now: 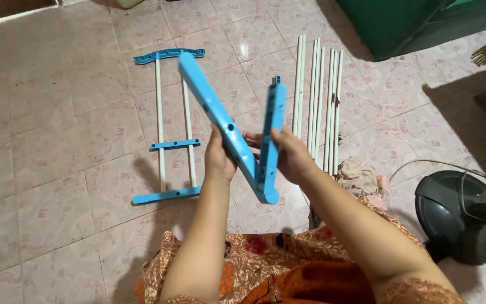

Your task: The person assembles a collapsible clothes drying rack by inserting white poles into blue plastic connectors and joining sections together. The person repeatedly connects and disconnects parts to form the frame, then reassembles them into a larger structure.

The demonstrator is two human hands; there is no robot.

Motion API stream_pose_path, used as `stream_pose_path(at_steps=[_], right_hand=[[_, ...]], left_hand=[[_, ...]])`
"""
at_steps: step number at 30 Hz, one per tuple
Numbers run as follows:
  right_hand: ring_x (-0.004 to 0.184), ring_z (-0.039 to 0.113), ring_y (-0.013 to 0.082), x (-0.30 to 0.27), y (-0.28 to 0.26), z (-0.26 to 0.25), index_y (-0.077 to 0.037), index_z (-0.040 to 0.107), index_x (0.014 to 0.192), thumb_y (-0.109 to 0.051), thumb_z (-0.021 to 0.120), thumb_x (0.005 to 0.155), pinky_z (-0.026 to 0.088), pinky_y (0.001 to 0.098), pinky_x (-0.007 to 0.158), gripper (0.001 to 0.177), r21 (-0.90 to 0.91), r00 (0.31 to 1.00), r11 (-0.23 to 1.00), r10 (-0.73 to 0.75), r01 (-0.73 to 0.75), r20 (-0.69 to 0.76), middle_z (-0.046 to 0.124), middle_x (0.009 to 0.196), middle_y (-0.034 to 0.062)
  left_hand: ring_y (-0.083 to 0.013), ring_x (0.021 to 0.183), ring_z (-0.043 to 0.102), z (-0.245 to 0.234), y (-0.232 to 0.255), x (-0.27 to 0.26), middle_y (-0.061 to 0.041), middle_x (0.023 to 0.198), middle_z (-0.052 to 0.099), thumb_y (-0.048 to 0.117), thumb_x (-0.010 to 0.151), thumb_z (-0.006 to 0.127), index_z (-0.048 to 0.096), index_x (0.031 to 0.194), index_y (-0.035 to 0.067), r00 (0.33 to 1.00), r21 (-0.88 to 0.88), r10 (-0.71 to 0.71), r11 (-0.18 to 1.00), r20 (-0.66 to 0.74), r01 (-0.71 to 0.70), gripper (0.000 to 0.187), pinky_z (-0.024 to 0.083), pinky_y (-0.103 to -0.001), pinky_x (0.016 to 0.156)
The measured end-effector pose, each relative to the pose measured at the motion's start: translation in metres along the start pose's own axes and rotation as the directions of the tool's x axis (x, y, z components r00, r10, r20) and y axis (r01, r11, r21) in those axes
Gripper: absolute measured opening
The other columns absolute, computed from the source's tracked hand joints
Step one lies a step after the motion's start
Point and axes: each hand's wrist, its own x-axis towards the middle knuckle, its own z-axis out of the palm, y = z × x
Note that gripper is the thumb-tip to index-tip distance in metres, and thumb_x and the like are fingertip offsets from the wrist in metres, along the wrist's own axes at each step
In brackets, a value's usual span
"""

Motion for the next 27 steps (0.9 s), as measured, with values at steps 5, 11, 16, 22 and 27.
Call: stream_pose_path(at_steps=[5,11,16,22,27], right_hand=[[0.077,0.068,0.028,-0.003,-0.012,-0.024,-0.005,0.049,0.122,-0.051,0.047,0.106,0.059,0.0432,0.074,0.048,0.232,0.999,0.972,0.007,-0.014,0.032,0.065,0.092,0.0133],[0.06,0.053,0.0181,-0.004,-0.012,-0.05,-0.01,0.046,0.128,-0.031,0.049,0.098,0.045,0.0339,0.051,0.037,0.173,0.995,0.98,-0.099,0.102,-0.026,0.055,0.082,0.0082],[0.074,0.06,0.0179,-0.011,-0.004,-0.028,-0.009,0.037,0.132,-0.01,0.064,0.091,0.054,0.0385,0.061,0.049,-0.412,0.863,0.837,-0.466,0.359,-0.195,0.057,0.1,0.0085],[0.097,0.063,0.0206,-0.036,0.008,0.004,-0.006,0.055,0.132,-0.01,0.077,0.089,0.053,0.0346,0.08,0.049,-0.867,0.711,0.079,-0.611,0.493,0.349,0.061,0.105,0.0131],[0.094,0.061,0.0193,-0.029,0.014,0.005,-0.004,0.057,0.132,-0.012,0.075,0.093,0.052,0.0315,0.08,0.043,-0.881,0.744,0.22,-0.64,0.418,0.193,0.057,0.109,0.0098]], left_hand=[[-0.0197,0.076,0.062,0.028,0.018,-0.016,-0.003,0.099,0.07,0.059,0.093,0.039,0.057,0.13,0.018,0.97,-0.27,-0.142,0.959,-0.197,0.085,0.059,0.05,-0.039,0.07],[-0.0141,0.071,0.056,0.015,0.013,-0.019,-0.002,0.083,0.057,0.082,0.091,0.05,0.053,0.139,0.008,0.996,-0.221,-0.086,0.971,0.039,0.093,0.088,0.046,-0.032,0.071],[-0.0146,0.074,0.059,0.002,-0.001,-0.016,-0.001,0.086,0.057,0.084,0.086,0.05,0.05,0.146,0.004,0.976,-0.06,-0.105,0.991,0.19,0.119,0.1,0.048,-0.033,0.072],[-0.0181,0.089,0.07,0.007,-0.018,-0.018,-0.004,0.101,0.07,0.083,0.073,0.05,0.05,0.133,0.006,0.98,0.218,-0.192,0.96,0.044,0.178,0.097,0.058,-0.037,0.079],[-0.0213,0.082,0.066,0.0,-0.025,-0.01,-0.012,0.099,0.067,0.064,0.1,0.047,0.058,0.132,-0.002,0.981,0.15,-0.135,0.982,0.139,0.114,0.074,0.056,-0.037,0.074]])
